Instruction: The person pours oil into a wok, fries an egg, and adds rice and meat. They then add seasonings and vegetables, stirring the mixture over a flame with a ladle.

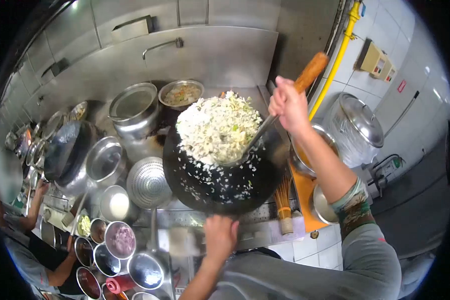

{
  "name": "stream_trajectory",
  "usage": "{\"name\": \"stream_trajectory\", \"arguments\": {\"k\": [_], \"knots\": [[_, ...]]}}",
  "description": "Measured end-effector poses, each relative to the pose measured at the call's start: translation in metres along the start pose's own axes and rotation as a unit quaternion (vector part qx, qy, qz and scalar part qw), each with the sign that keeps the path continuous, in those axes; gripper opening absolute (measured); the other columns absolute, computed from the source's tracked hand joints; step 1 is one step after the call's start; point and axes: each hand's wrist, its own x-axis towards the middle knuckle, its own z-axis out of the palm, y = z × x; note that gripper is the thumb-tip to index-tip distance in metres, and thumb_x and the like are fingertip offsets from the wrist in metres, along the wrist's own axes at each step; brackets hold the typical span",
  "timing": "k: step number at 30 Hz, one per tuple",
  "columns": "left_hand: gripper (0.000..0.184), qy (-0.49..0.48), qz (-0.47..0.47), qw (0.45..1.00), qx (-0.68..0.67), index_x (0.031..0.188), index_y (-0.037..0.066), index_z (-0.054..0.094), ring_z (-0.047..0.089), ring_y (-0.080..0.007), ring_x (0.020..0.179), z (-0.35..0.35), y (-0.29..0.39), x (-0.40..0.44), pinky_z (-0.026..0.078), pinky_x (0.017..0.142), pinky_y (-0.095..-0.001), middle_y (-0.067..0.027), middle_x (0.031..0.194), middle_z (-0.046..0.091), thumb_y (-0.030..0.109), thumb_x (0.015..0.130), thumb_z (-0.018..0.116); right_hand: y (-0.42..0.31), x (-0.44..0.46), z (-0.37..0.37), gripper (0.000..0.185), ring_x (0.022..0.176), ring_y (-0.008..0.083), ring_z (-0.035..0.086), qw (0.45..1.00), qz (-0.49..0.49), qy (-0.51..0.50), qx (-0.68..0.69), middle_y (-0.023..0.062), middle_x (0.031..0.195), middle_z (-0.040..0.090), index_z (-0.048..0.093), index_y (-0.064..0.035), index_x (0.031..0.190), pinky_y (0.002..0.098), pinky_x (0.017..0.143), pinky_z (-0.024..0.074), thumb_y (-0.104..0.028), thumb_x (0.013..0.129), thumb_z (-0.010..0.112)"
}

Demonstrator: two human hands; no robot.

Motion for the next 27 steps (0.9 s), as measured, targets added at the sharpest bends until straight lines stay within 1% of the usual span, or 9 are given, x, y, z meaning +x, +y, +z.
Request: {"name": "stream_trajectory", "arguments": {"k": [2, 7, 11, 12, 14, 17, 21, 24, 27], "knots": [[0.013, 0.006, -0.037, 0.999, 0.038, 0.08, 0.006, 0.056, 0.05, -0.0348, 0.086, -0.009, -0.002, 0.037, 0.04, 0.072, -0.0454, -0.0135, 0.087, 0.052, 0.014, 0.078, 0.067, -0.01, 0.018, -0.005, 0.046, 0.034, 0.0107, 0.025, 0.999, 0.027, 0.014, -0.023, -0.0032, 0.044, 0.026, 0.031, -0.0147, 0.058, 0.0289, 0.035, 0.0254, -0.031, 0.091, 0.059], [0.014, -0.003, -0.022, 0.999, 0.022, 0.082, 0.006, 0.057, 0.049, -0.0321, 0.086, 0.012, -0.025, 0.071, 0.039, 0.072, -0.044, -0.0114, 0.086, 0.051, 0.016, 0.079, 0.066, -0.038, 0.078, -0.02, 0.046, 0.034, 0.0081, 0.023, 0.983, 0.072, -0.162, -0.052, -0.0041, 0.044, 0.027, 0.033, -0.0142, 0.057, 0.0263, 0.035, 0.0217, -0.03, 0.091, 0.059], [0.013, 0.011, -0.019, 0.999, 0.026, 0.081, 0.007, 0.058, 0.049, -0.032, 0.086, 0.015, -0.032, 0.07, 0.039, 0.072, -0.0438, -0.0109, 0.086, 0.051, 0.016, 0.078, 0.067, 0.007, 0.108, -0.033, 0.042, 0.034, 0.0072, 0.027, 0.943, 0.113, -0.305, -0.073, -0.0054, 0.044, 0.029, 0.037, -0.0138, 0.057, 0.0226, 0.034, 0.0195, -0.027, 0.091, 0.059], [0.013, 0.002, -0.016, 0.999, 0.029, 0.081, 0.008, 0.058, 0.049, -0.0318, 0.086, 0.015, -0.033, 0.07, 0.039, 0.072, -0.0433, -0.0108, 0.085, 0.051, 0.016, 0.078, 0.067, 0.033, 0.098, -0.026, 0.04, 0.034, 0.0071, 0.028, 0.962, 0.088, -0.247, -0.081, -0.0059, 0.044, 0.031, 0.039, -0.0139, 0.059, 0.0234, 0.034, 0.0213, -0.026, 0.09, 0.061], [0.013, -0.01, -0.009, 0.999, 0.04, 0.082, 0.008, 0.058, 0.049, -0.0316, 0.086, 0.015, -0.032, 0.075, 0.039, 0.072, -0.0427, -0.0106, 0.085, 0.051, 0.016, 0.078, 0.068, 0.06, 0.087, -0.004, 0.038, 0.035, 0.0073, 0.029, 0.952, 0.077, -0.295, -0.01, -0.0057, 0.045, 0.032, 0.04, -0.0132, 0.061, 0.0237, 0.034, 0.0222, -0.026, 0.089, 0.063], [0.013, -0.03, -0.021, 0.998, 0.042, 0.083, 0.008, 0.059, 0.05, -0.0313, 0.086, 0.006, -0.031, 0.074, 0.04, 0.073, -0.0415, -0.0104, 0.086, 0.051, 0.015, 0.077, 0.069, 0.031, 0.087, 0.02, 0.043, 0.035, 0.0082, 0.026, 0.969, 0.044, -0.24, -0.039, -0.0044, 0.044, 0.028, 0.034, -0.0136, 0.057, 0.0267, 0.035, 0.0229, -0.025, 0.091, 0.057], [0.014, -0.009, -0.008, 0.999, 0.033, 0.085, 0.008, 0.06, 0.05, -0.0307, 0.088, 0.008, -0.032, 0.076, 0.04, 0.074, -0.0404, -0.0098, 0.088, 0.053, 0.015, 0.077, 0.07, -0.009, 0.104, 0.026, 0.043, 0.035, 0.0083, 0.027, 0.936, 0.011, -0.348, 0.044, -0.0038, 0.044, 0.028, 0.033, -0.0138, 0.058, 0.0268, 0.035, 0.0234, -0.026, 0.092, 0.056], [0.014, -0.007, -0.005, 0.999, 0.037, 0.085, 0.008, 0.06, 0.051, -0.0305, 0.089, 0.008, -0.03, 0.075, 0.04, 0.074, -0.0404, -0.0097, 0.089, 0.053, 0.015, 0.077, 0.069, -0.004, 0.099, 0.05, 0.041, 0.034, 0.0086, 0.026, 0.954, -0.011, -0.293, 0.062, -0.0037, 0.044, 0.028, 0.035, -0.0135, 0.059, 0.0267, 0.035, 0.0233, -0.025, 0.091, 0.058], [0.015, 0.0, -0.012, 0.999, 0.049, 0.085, 0.007, 0.06, 0.051, -0.0305, 0.089, 0.002, -0.02, 0.079, 0.04, 0.074, -0.0408, -0.0101, 0.089, 0.053, 0.015, 0.077, 0.07, 0.061, 0.092, 0.05, 0.035, 0.034, 0.0088, 0.028, 0.98, 0.027, -0.18, 0.082, -0.0041, 0.044, 0.028, 0.038, -0.0125, 0.065, 0.0271, 0.035, 0.024, -0.024, 0.09, 0.059]]}}
